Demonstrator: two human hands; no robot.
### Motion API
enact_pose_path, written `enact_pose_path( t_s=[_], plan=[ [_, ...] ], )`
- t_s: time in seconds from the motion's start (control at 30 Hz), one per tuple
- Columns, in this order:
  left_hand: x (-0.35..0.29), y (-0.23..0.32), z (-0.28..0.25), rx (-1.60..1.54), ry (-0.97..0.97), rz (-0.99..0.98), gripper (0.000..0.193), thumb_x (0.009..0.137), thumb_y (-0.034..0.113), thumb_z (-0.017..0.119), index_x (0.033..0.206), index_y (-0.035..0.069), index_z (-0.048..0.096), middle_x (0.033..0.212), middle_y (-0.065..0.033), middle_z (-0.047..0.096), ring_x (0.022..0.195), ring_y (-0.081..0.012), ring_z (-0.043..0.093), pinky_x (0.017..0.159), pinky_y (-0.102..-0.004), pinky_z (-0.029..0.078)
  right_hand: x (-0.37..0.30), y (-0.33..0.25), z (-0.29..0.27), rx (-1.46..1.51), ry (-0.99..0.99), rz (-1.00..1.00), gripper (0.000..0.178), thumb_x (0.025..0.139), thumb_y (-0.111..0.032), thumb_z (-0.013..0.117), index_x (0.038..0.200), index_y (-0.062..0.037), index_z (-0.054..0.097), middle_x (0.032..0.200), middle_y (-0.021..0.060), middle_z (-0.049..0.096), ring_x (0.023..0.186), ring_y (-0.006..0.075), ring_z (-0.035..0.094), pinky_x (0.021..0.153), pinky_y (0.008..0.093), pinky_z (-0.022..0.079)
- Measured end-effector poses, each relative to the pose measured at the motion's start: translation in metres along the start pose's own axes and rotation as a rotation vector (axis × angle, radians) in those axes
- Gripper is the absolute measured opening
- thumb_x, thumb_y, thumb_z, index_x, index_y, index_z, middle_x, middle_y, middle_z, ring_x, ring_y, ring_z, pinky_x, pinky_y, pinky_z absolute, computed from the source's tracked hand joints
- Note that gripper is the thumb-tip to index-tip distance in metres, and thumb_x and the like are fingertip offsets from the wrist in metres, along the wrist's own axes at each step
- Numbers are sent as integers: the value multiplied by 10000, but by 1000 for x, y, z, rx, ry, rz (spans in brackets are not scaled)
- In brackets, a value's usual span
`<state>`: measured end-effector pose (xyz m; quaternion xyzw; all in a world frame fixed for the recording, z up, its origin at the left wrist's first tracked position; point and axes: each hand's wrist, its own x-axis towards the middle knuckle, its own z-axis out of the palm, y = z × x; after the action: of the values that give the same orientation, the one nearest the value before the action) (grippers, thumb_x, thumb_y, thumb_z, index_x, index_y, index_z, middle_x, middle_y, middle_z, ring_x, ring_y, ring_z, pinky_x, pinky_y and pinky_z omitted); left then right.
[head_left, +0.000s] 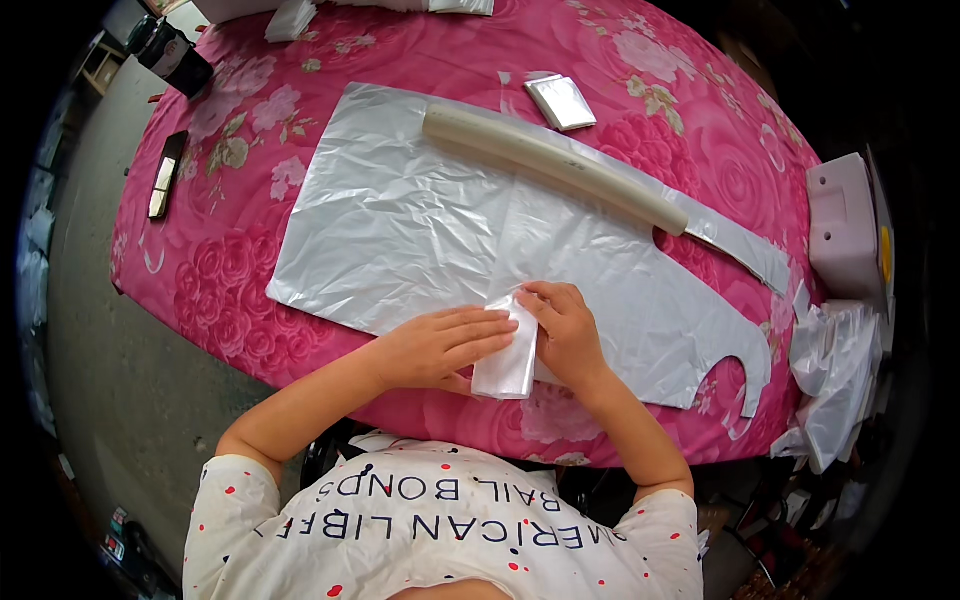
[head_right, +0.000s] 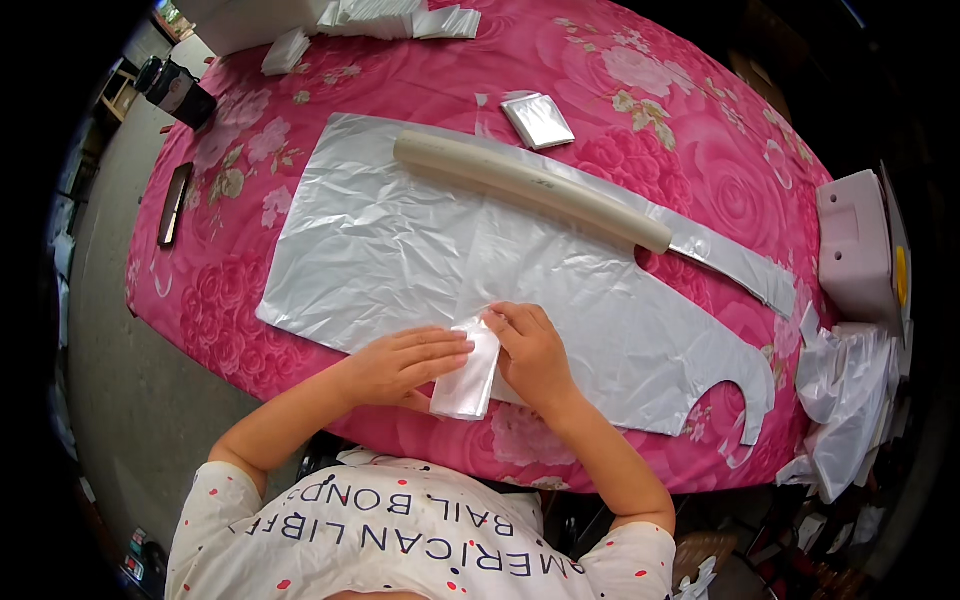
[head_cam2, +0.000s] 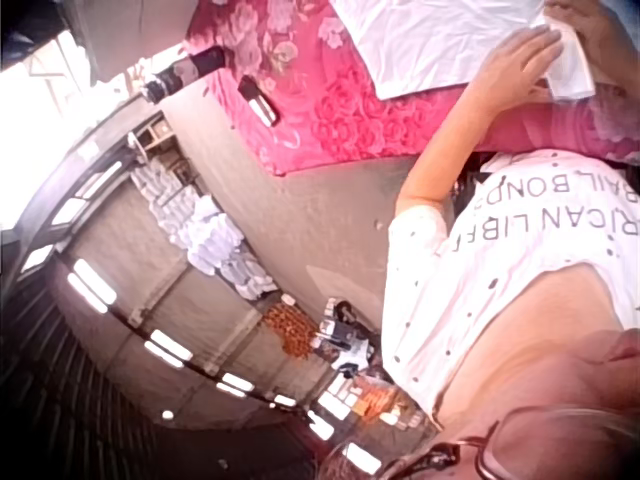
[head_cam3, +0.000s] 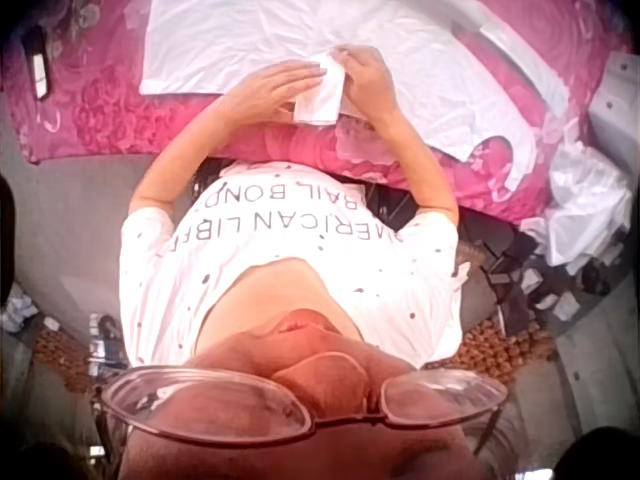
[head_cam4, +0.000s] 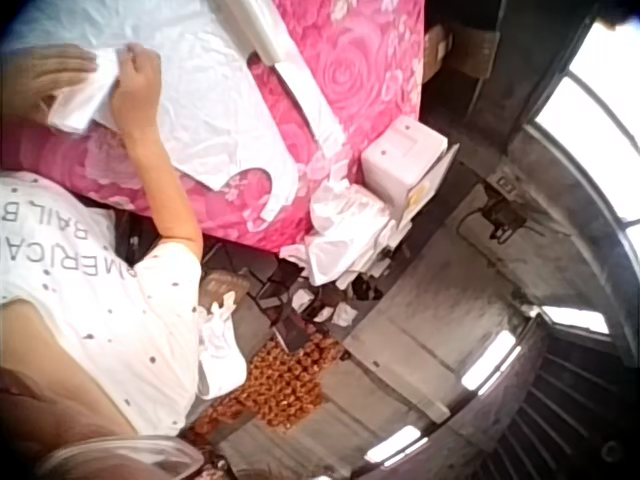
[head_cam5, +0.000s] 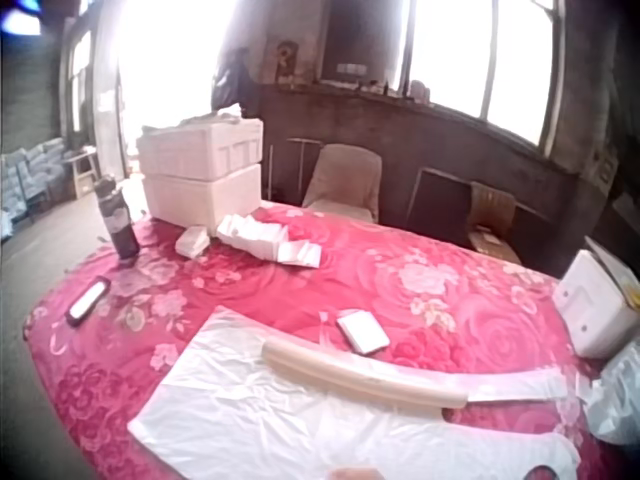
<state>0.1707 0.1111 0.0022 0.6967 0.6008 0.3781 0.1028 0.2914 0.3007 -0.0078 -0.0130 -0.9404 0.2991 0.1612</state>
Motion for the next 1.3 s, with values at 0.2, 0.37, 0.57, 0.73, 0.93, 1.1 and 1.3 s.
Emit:
enact_pose_path(
  t_s=[0.2, 0.37, 0.57, 0.73, 0.93, 1.1, 1.3],
  plan=[
    [14, -34, 19, 250, -15, -93, 570, 696, 177, 654, 1213, 9, 484, 1151, -124, 557, 1070, -265, 544, 914, -388, 437, 3, 0, -2, -22, 37, 39, 298, 672, 46, 607, 944, -64, 658, 947, 72, 625, 833, 251, 591, 693, 342, 492],
    [30, -29, 18, -111, 124, -487, 451, 800, 172, 595, 1195, -21, 495, 1005, -188, 599, 930, -313, 589, 827, -394, 451, 16, 15, -7, 248, -16, 346, 158, 748, -31, 601, 894, -33, 661, 758, 69, 639, 623, 219, 606, 579, 305, 477],
    [40, -28, 19, 106, 375, -374, 562, 859, 205, 523, 1341, -15, 334, 1323, -205, 420, 1202, -326, 435, 980, -397, 363, 46, 21, -14, 540, -130, 854, 184, 820, -153, 605, 804, 29, 630, 678, 71, 641, 540, 110, 590, 524, 243, 459],
    [35, -26, 36, 346, -71, -387, 677, 833, 248, 556, 1371, -31, 256, 1449, -187, 234, 1353, -307, 209, 1091, -424, 193, 52, 18, -16, 417, -169, 878, 205, 781, -164, 654, 861, 20, 615, 672, 81, 622, 580, 136, 588, 552, 264, 468],
    [38, -31, 39, 411, -28, -395, 618, 794, 196, 571, 1317, -47, 349, 1392, -182, 336, 1299, -293, 315, 1061, -411, 257, 36, 16, -3, -235, 227, 107, 397, 701, -123, 705, 1055, 3, 578, 1048, 155, 579, 965, 261, 559, 820, 345, 461],
    [47, -37, 30, 467, 52, -331, 524, 732, 96, 566, 1219, -61, 454, 1261, -164, 483, 1152, -282, 476, 972, -384, 365, 37, 40, -7, -114, 9, -154, 382, 709, -28, 636, 1085, 2, 572, 1171, 138, 551, 1095, 293, 515, 932, 371, 426],
    [48, -47, 26, 535, 14, -233, 435, 701, 68, 586, 1117, -50, 538, 1164, -145, 557, 1087, -256, 531, 928, -374, 413, 41, 48, -12, -49, -19, -174, 393, 676, 84, 533, 1053, -7, 596, 1129, 128, 579, 1081, 293, 527, 911, 367, 445]
  ],
)
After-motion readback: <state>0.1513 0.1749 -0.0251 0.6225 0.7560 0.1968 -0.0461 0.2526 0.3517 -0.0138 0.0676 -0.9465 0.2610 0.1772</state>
